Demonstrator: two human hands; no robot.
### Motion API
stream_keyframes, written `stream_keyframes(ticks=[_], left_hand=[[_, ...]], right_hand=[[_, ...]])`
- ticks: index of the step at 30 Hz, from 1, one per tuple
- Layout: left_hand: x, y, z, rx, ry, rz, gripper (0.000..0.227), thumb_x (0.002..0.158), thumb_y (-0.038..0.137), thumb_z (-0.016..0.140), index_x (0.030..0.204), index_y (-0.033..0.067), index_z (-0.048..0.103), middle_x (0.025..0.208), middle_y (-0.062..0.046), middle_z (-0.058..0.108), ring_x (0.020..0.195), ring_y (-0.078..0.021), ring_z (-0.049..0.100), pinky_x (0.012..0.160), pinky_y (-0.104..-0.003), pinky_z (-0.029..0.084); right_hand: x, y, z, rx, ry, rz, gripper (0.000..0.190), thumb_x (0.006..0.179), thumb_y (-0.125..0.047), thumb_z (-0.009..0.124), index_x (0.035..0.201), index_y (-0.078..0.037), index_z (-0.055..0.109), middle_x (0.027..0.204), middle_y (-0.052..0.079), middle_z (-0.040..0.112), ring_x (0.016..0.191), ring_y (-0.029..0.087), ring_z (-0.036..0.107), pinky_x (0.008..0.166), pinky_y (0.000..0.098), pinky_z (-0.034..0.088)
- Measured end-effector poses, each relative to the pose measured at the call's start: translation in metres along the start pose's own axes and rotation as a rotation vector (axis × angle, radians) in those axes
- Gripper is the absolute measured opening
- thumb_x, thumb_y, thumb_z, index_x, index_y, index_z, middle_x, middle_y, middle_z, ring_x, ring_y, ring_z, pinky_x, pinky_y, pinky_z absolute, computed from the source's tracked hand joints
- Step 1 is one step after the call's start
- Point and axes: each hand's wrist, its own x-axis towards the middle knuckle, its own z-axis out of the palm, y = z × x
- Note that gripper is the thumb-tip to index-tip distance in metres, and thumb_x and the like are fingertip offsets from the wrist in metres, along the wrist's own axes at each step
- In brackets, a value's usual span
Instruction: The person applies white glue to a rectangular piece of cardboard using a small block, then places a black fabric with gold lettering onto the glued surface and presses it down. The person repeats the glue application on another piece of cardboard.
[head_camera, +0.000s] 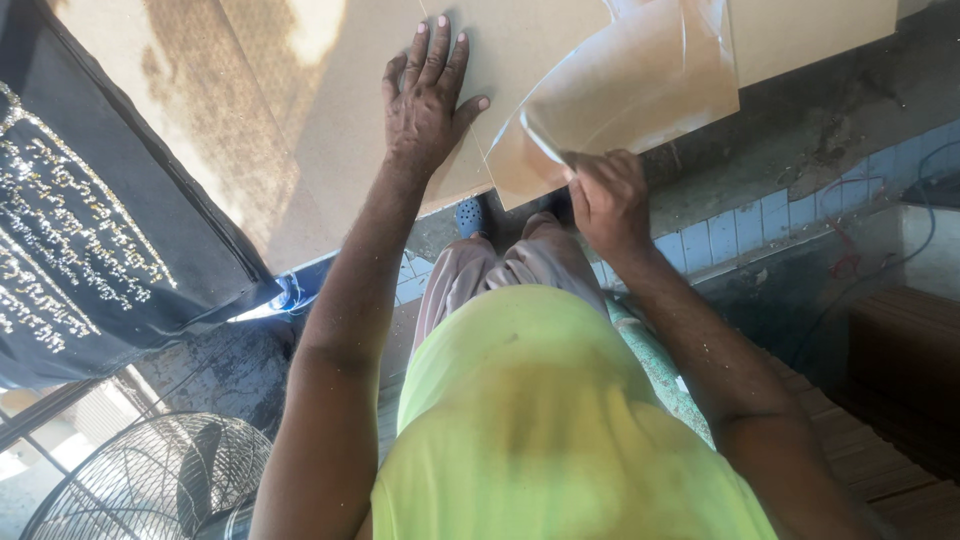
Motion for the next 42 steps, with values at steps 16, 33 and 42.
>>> stream_keyframes(ticks=[16, 33, 42], left_hand=[[-0.024, 0.094, 0.005, 0.090, -0.035, 0.180, 0.065, 0.106, 0.052, 0.054, 0.160, 0.0185, 0.037, 0.169, -0.003, 0.032, 0.159, -0.0304, 0.012, 0.128, -0.067, 0.010], [-0.036, 0.031, -0.054, 0.046, 0.060, -0.296, 0.137, 0.069, 0.078, 0.085, 0.162, -0.0008, 0.023, 0.161, -0.031, 0.029, 0.150, -0.0498, 0.027, 0.121, -0.066, 0.032], [-0.063, -0.029, -0.060, 0.050, 0.159, -0.455, 0.114, 0.096, 0.056, 0.092, 0.163, -0.0055, 0.024, 0.162, -0.044, 0.027, 0.150, -0.0586, 0.026, 0.118, -0.065, 0.031]], right_hand=[[-0.161, 0.121, -0.012, 1.521, 0.636, 1.119, 0.056, 0.106, -0.035, 0.058, 0.156, -0.021, 0.037, 0.155, 0.004, 0.048, 0.132, 0.032, 0.054, 0.113, 0.0616, 0.038], [-0.214, 0.384, -0.190, 0.999, 0.692, 0.932, 0.048, 0.120, -0.016, 0.051, 0.162, 0.001, 0.039, 0.157, 0.019, 0.053, 0.145, 0.033, 0.059, 0.115, 0.0460, 0.054], [-0.070, 0.421, -0.159, 0.931, 0.406, 0.969, 0.050, 0.111, -0.027, 0.062, 0.154, -0.005, 0.047, 0.151, 0.012, 0.057, 0.142, 0.029, 0.055, 0.118, 0.0539, 0.037]])
